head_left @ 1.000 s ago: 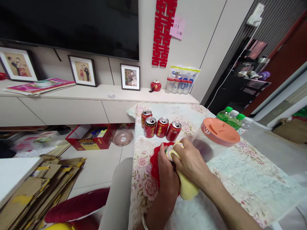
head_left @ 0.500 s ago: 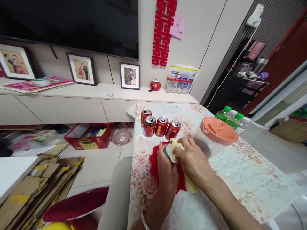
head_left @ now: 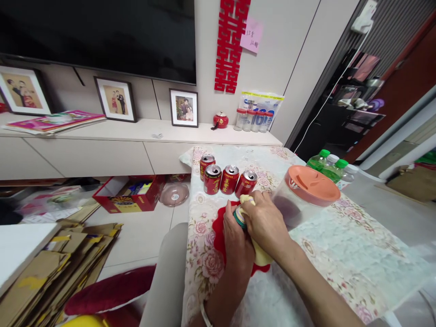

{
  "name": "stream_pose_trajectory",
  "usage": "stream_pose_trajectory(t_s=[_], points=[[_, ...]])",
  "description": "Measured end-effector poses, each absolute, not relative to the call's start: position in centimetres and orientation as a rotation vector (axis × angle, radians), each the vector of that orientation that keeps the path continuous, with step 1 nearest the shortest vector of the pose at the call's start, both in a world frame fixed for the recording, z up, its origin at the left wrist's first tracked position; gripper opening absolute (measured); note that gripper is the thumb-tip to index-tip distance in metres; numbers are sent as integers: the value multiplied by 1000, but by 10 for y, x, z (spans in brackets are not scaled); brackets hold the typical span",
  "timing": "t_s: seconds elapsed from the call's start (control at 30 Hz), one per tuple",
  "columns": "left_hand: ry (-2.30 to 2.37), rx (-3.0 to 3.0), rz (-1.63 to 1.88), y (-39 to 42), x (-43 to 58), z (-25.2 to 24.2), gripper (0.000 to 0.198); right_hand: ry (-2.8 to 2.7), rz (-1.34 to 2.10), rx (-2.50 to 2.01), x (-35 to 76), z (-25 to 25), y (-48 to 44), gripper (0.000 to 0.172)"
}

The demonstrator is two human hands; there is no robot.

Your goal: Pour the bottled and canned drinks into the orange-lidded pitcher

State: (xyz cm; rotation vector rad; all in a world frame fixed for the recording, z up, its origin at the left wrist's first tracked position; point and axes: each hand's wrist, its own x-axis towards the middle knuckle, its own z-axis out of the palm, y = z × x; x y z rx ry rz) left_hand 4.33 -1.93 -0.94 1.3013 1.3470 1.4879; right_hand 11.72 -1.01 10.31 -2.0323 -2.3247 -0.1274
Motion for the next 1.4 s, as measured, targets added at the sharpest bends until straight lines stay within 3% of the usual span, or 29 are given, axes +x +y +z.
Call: stream_pose_trajectory(t_s=[0.17, 0.4, 0.6, 0.73, 1.07, 1.4], points=[[1314, 1398, 1469, -22, 43, -8, 77, -2419, -10, -1993, 132, 118, -19, 25], [1351, 1426, 1467, -22, 42, -6, 75, -2160, -291, -2098, 131, 123, -31, 24], [1355, 1433, 1501, -20, 43, -9, 68, -2168, 113, -1838, 140, 88, -22, 23], [1330, 1430, 1494, -20, 42, -11, 81, -2159, 285, -1711, 148, 83, -21, 20], [1272, 1440, 1477, -21, 38, -8, 78, -1953, 352, -1651, 152, 84, -36, 8], [1267, 1314, 1384, -16, 28, 9, 87, -981, 649, -1440, 196, 78, -122, 30]])
